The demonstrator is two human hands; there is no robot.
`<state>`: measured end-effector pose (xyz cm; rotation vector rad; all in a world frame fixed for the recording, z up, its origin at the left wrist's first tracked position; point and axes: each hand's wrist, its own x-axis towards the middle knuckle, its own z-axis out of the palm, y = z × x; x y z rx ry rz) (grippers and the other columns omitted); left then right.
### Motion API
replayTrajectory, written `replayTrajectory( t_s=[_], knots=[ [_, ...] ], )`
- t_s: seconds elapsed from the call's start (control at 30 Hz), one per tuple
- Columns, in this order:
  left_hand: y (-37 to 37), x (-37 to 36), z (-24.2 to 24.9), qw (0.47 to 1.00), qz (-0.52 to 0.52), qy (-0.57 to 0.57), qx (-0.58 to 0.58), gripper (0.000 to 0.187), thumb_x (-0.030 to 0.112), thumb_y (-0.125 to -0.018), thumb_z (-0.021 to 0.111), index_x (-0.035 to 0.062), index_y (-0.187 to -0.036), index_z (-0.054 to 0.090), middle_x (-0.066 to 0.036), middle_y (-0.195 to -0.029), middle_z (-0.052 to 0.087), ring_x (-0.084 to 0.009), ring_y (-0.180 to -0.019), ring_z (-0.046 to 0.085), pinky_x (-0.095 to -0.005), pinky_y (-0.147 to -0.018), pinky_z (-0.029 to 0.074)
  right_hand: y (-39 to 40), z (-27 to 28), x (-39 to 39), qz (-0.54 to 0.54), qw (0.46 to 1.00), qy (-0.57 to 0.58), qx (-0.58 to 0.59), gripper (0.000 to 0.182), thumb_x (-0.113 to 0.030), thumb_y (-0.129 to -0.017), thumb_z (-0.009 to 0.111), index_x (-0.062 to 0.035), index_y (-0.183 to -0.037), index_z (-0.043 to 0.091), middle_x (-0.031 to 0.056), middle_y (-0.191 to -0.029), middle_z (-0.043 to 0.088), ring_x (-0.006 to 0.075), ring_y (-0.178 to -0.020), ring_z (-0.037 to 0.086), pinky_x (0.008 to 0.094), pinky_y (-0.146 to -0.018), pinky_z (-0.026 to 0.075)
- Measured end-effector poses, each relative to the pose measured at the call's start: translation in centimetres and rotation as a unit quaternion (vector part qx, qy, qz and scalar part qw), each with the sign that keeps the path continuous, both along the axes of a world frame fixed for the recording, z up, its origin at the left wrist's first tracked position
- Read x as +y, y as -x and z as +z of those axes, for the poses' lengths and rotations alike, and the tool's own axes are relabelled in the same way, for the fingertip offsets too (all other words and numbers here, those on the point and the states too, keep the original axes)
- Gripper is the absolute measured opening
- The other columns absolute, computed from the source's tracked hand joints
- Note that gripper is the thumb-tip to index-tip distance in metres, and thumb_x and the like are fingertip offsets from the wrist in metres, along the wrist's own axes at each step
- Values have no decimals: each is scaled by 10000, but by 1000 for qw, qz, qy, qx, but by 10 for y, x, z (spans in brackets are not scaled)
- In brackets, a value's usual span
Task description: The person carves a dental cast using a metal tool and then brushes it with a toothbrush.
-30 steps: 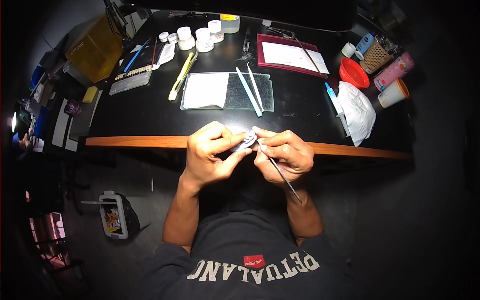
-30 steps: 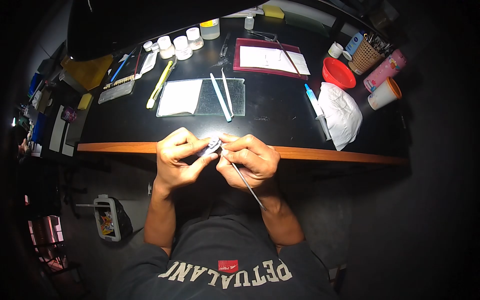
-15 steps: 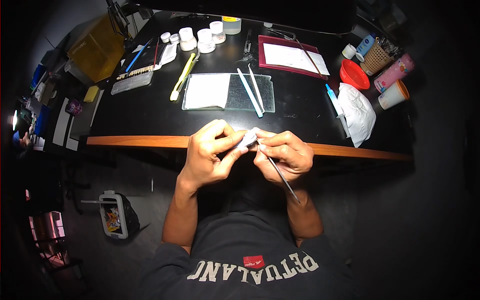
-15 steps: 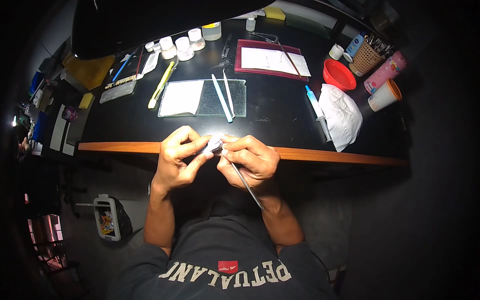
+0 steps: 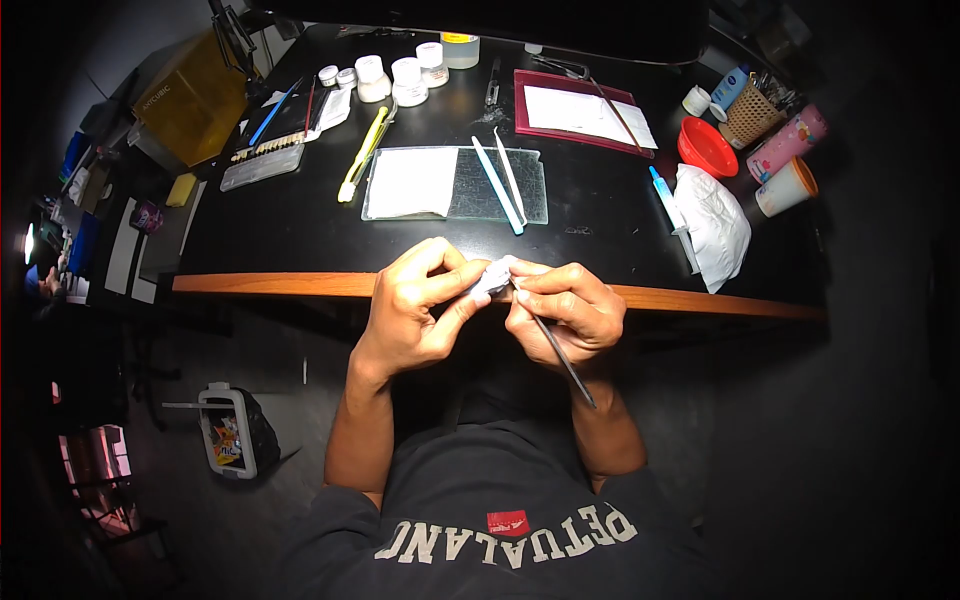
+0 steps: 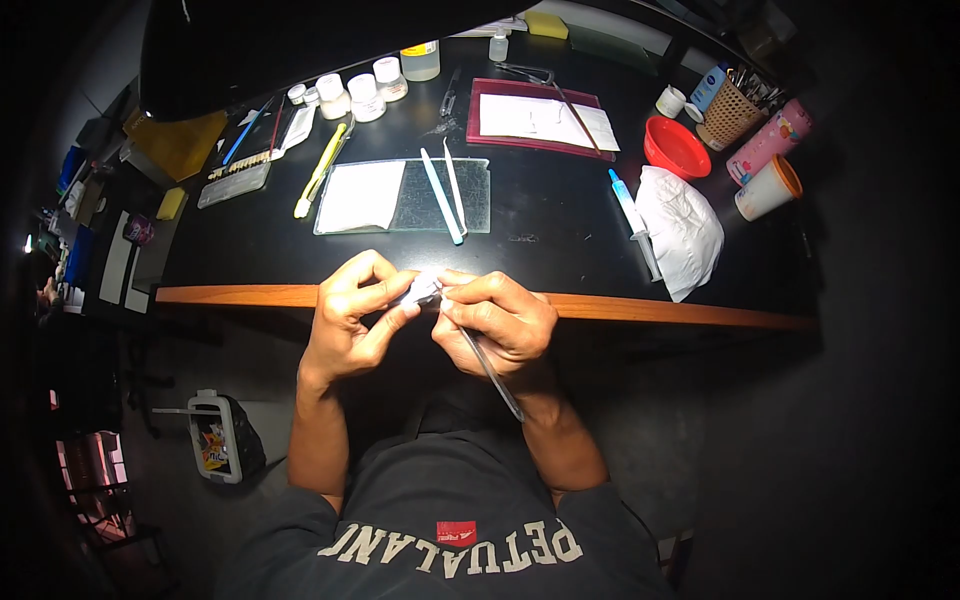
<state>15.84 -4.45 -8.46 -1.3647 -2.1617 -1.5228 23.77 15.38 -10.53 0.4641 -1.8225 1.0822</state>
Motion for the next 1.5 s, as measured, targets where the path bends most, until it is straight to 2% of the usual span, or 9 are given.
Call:
replayTrajectory(
  t_s=[0.07, 0.33, 0.43, 0.73, 0.83, 1.17, 1.5],
  knots=[
    [0, 0, 0, 1000, -5, -3, -4, 348, -8, -837, 869, -46, -1176, 800, -105, -895, 651, -190, -767, 626, -315, -672, 508, -4, -2, 2, 20, 1000, 1, -16, 217, 164, -767, 815, 19, -919, 764, 150, -892, 745, 349, -937, 831, 398, -849, 710],
    [0, 0, 1, 1000, -8, -4, -23, 330, -33, -860, 840, -46, -1187, 794, -130, -939, 677, -215, -811, 664, -330, -709, 538, -2, 1, 1, 31, 1000, 1, -6, 213, 163, -772, 820, 24, -924, 769, 152, -907, 747, 367, -965, 829, 388, -839, 712],
    [-1, 3, 3, 1000, 9, -14, -8, 239, 1, -866, 845, 0, -1102, 811, -92, -916, 699, -239, -803, 683, -358, -687, 556, -3, 4, 2, 32, 999, -5, -9, 210, 161, -772, 823, 23, -921, 770, 153, -910, 753, 366, -971, 830, 382, -830, 712],
    [-1, 3, 1, 1000, 16, -14, -14, 255, 3, -865, 843, 7, -1118, 813, -90, -924, 704, -246, -802, 689, -364, -693, 560, -3, 1, 2, 25, 1000, -4, -6, 219, 159, -771, 828, 17, -930, 777, 154, -917, 762, 366, -977, 830, 379, -825, 711],
    [0, -1, 1, 1000, 2, 3, 1, 347, -39, -847, 849, -43, -1189, 795, -125, -944, 688, -222, -812, 669, -336, -717, 541, -3, 1, 2, 29, 1000, -6, -10, 224, 157, -771, 831, 16, -938, 780, 153, -915, 761, 366, -980, 829, 384, -834, 711],
    [3, -6, 0, 1000, -14, 9, -3, 364, -49, -828, 852, -37, -1189, 802, -112, -927, 678, -207, -801, 658, -330, -695, 530, -1, 0, 3, 50, 999, -1, -9, 225, 150, -773, 837, 23, -952, 789, 149, -909, 757, 355, -949, 832, 406, -868, 709],
    [1, -2, 3, 1000, 1, 11, 10, 372, -32, -806, 876, -36, -1170, 804, -107, -901, 669, -220, -783, 653, -337, -681, 526, 0, 1, 0, 15, 999, -35, -7, 255, 139, -756, 855, 17, -970, 789, 143, -908, 753, 348, -945, 833, 400, -865, 712]
  ],
)
